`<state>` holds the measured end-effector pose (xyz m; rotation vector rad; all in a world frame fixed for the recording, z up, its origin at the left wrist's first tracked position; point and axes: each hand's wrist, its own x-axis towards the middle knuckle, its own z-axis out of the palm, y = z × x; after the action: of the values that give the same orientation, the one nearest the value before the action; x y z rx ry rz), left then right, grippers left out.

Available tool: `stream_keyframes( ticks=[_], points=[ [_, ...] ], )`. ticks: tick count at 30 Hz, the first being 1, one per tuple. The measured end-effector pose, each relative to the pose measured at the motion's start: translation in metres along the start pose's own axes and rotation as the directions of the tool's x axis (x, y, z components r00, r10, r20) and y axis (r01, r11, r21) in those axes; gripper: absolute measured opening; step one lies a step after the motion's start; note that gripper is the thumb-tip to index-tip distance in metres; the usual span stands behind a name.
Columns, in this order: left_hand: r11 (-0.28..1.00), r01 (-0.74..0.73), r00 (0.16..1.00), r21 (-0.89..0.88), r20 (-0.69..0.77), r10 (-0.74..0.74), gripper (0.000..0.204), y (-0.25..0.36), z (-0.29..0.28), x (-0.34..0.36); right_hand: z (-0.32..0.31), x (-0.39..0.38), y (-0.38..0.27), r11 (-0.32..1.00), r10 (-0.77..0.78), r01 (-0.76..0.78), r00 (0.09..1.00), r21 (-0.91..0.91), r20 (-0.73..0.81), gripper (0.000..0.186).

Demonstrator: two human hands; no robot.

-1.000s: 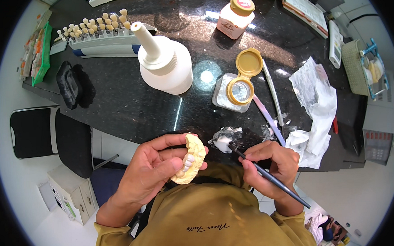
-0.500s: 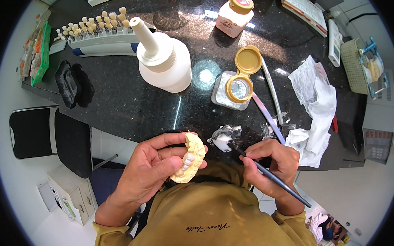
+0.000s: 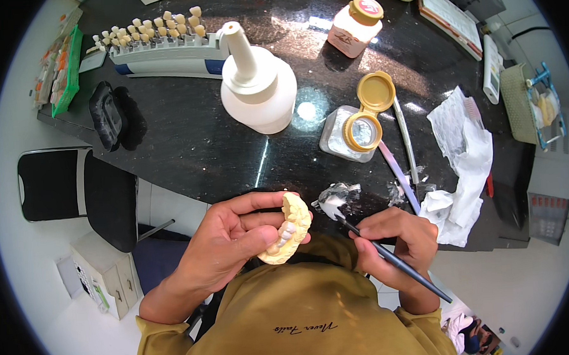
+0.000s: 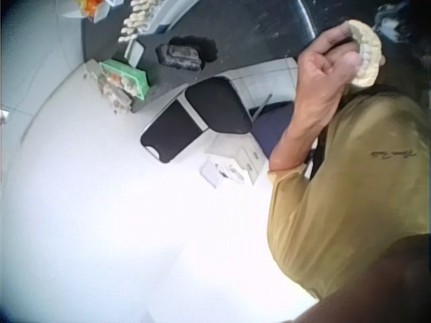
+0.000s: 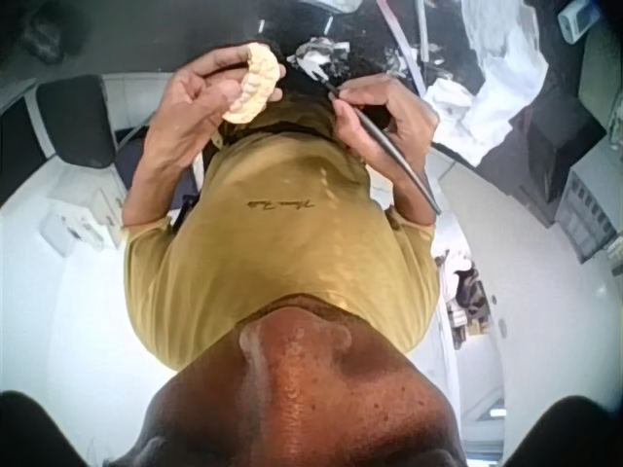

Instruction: The person applies a white substance to a dental model using a small brush, frequently dipping the brush into a small container and dabbing it on a paper towel.

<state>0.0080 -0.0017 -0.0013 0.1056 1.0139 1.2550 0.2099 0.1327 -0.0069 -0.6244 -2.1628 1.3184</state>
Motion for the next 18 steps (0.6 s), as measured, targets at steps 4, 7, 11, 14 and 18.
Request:
stream_keyframes(
  ticks=[4, 7, 11, 14, 18],
  points=[
    [1.000, -0.001, 1.000, -0.004, 0.008, 0.001, 0.056, 0.001, 0.000, -0.002, 0.004, -0.001, -0.004, 0.971, -0.061, 0.056, 0.998, 0.232, 0.016, 0.025],
    [1.000, 0.004, 1.000, 0.008, 0.024, -0.004, 0.054, 0.001, -0.001, 0.000, 0.023, 0.005, -0.002, 0.931, -0.210, 0.225, 0.974, 0.287, -0.085, 0.027],
    [1.000, 0.003, 1.000, 0.019, 0.000, -0.003, 0.053, -0.002, -0.004, 0.000, 0.036, 0.013, -0.004, 0.926, -0.308, 0.316, 0.949, 0.206, -0.071, 0.026],
    [1.000, 0.008, 1.000, 0.008, 0.011, -0.008, 0.052, -0.001, -0.004, -0.001, 0.037, 0.014, -0.003, 0.927, -0.328, 0.335, 0.942, 0.172, -0.067, 0.027],
    [1.000, 0.016, 1.000, -0.017, 0.012, -0.016, 0.049, -0.001, -0.004, -0.001, 0.038, 0.014, -0.002, 0.926, -0.338, 0.346, 0.938, 0.151, -0.079, 0.024]
  ],
)
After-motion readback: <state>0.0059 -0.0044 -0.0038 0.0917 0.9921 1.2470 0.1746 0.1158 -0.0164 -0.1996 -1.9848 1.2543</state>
